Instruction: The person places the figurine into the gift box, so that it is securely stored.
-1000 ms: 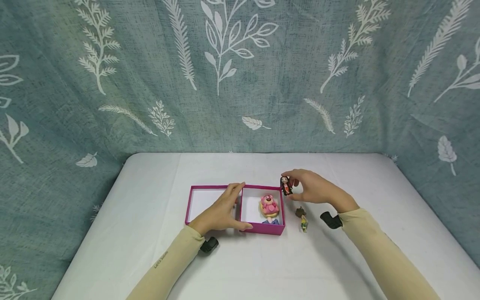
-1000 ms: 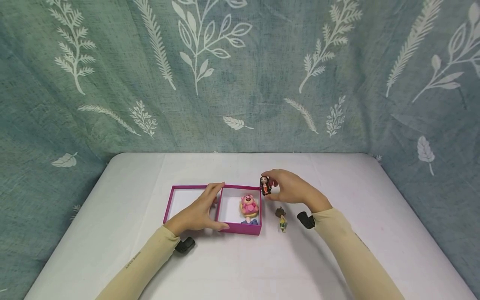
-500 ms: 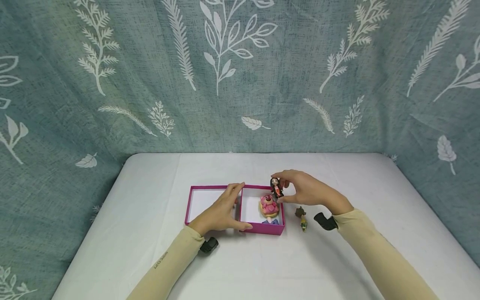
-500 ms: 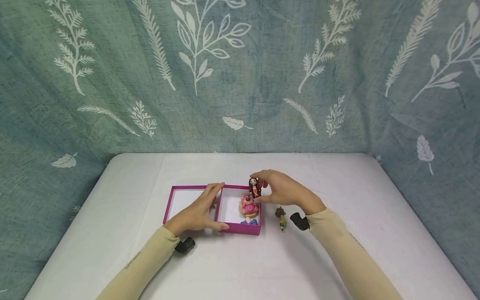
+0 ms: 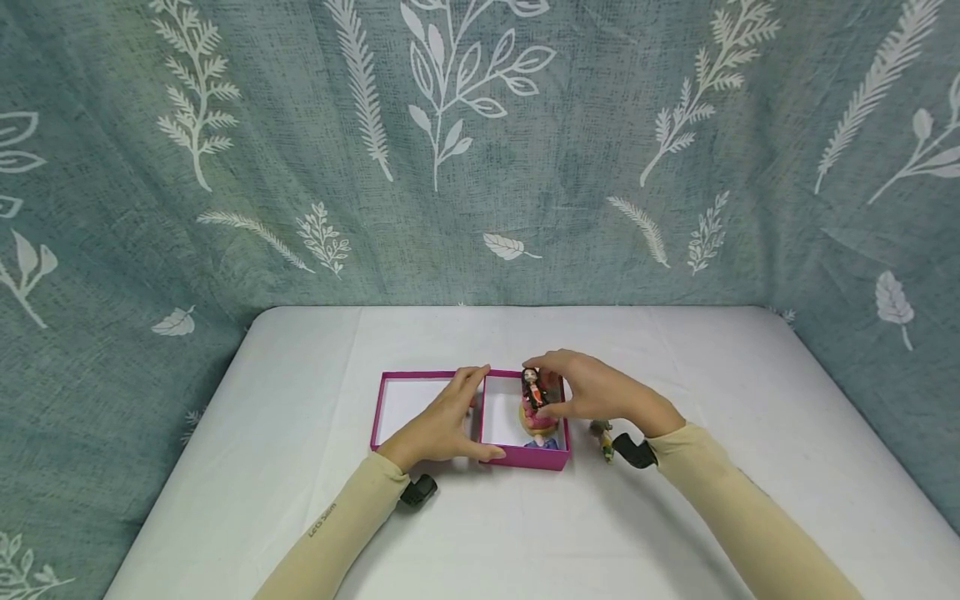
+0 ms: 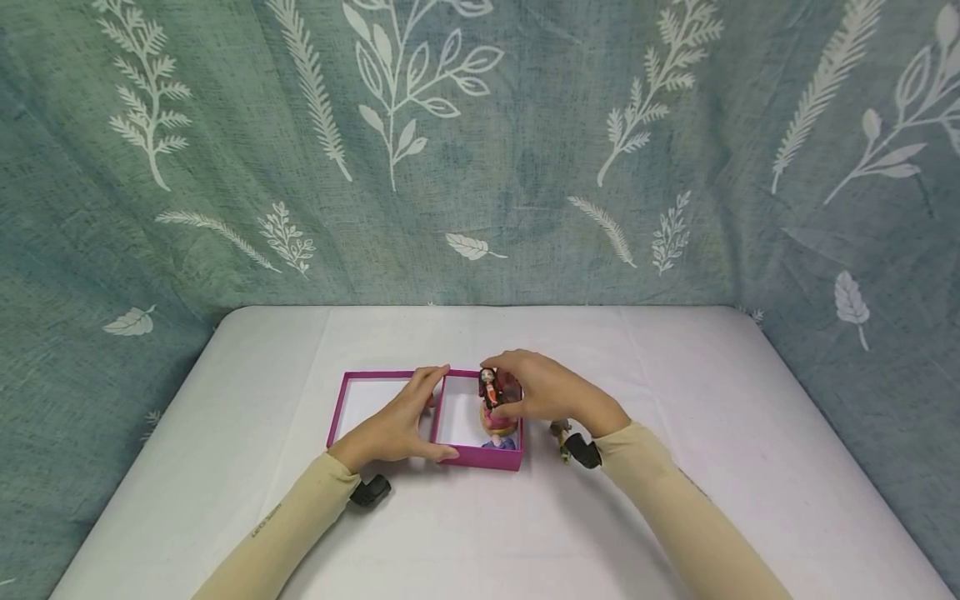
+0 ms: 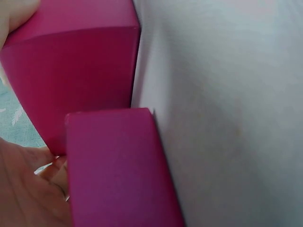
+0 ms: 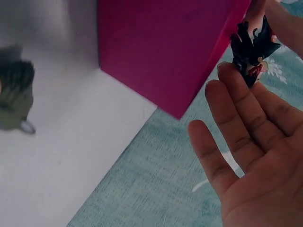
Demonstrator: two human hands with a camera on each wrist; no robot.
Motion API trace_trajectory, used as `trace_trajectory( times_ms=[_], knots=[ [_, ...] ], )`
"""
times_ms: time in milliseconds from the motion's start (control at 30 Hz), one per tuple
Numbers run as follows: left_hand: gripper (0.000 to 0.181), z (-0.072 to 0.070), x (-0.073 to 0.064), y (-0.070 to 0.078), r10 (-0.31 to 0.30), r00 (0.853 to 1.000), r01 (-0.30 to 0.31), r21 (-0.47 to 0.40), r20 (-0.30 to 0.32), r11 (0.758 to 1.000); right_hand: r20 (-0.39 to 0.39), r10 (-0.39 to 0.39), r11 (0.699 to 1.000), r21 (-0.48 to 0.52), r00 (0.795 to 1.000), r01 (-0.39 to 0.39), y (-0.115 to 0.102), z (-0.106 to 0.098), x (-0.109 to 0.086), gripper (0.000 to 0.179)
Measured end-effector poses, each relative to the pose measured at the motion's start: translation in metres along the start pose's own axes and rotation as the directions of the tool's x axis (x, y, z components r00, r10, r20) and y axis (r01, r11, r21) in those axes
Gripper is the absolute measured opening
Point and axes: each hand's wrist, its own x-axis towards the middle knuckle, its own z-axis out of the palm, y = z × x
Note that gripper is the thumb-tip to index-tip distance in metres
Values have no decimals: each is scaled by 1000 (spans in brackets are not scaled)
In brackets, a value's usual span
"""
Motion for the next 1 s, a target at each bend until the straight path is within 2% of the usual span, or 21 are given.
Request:
trace_trajectory(
  times_ms=[133,400,667,833,1000],
  knots=[
    [122,0,0,-1,7,1000,-7,4,-5,1000,9,-23,1000,6,1000,23,-4,7,5,65],
    [121,0,0,1,-7,1000,7,-2,-2,1000,20,-52,997,-56,998,53,-13,18,14,65],
    [121,-1,0,1,-1,1000,1,10,4,1000,-66,-126,987,-105,990,119,-9,33,20,63],
    [120,0,0,1,11,1000,-11,8,-1,1000,-90,-119,986,-131,989,107,-11,38,23,63],
    [120,0,0,1,20,1000,-21,-7,-4,1000,-73,-97,989,-116,993,88,-11,42,25,67]
  ],
)
